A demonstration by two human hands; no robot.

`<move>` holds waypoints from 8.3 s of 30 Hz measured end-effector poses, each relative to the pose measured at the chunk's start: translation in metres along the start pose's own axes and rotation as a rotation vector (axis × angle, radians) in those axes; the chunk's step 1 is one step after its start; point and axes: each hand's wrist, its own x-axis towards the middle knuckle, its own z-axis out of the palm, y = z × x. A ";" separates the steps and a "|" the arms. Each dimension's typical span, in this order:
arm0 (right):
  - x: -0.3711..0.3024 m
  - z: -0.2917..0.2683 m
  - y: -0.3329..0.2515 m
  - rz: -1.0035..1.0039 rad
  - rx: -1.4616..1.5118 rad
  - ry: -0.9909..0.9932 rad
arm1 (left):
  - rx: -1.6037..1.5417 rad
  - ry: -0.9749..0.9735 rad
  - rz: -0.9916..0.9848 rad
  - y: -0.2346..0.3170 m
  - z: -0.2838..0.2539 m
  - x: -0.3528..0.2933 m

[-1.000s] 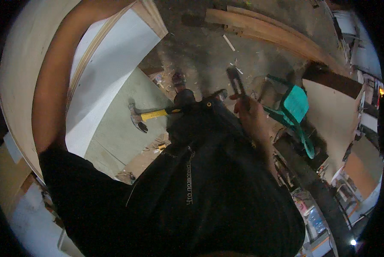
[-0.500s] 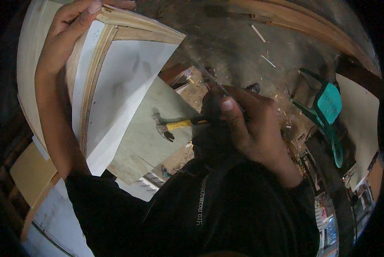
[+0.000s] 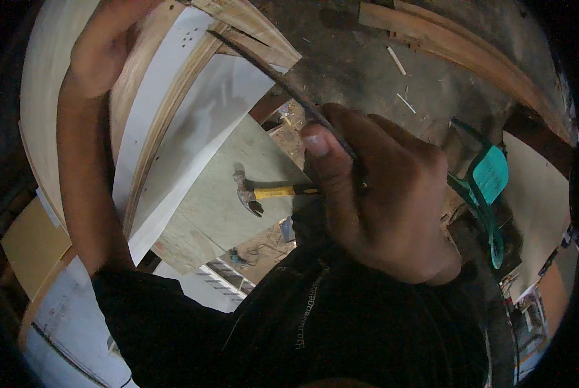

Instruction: The person sands the edge of a wooden cabinet by hand using a piece of sandpaper and a wooden block, occasionally tapping the edge with a hammer.

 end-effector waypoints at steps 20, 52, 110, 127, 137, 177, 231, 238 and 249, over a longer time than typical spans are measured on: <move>0.001 0.035 0.062 0.154 0.128 -0.066 | 0.539 -0.230 0.130 0.026 0.000 0.010; 0.011 0.049 0.054 0.208 0.176 -0.147 | 0.771 0.171 -0.315 0.051 0.064 -0.012; 0.057 0.111 0.100 0.088 0.780 -0.440 | 0.948 0.944 -0.401 0.073 0.174 -0.014; 0.072 0.085 0.087 0.249 1.076 -0.861 | 0.956 1.339 -0.119 0.036 0.160 -0.006; 0.068 0.080 0.086 0.262 1.195 -0.887 | -1.213 1.605 -0.623 0.059 0.304 0.015; 0.067 0.041 0.063 0.453 1.012 -0.911 | -0.872 1.779 -0.182 0.065 0.302 0.035; 0.070 -0.030 -0.022 0.734 1.063 -0.945 | -0.724 1.637 -0.239 0.115 0.237 -0.003; 0.081 -0.033 -0.047 0.830 0.953 -1.053 | 0.727 1.334 -0.368 0.062 0.163 -0.062; 0.121 -0.047 -0.082 1.298 0.768 -0.981 | 0.576 1.236 -0.563 0.053 0.169 -0.035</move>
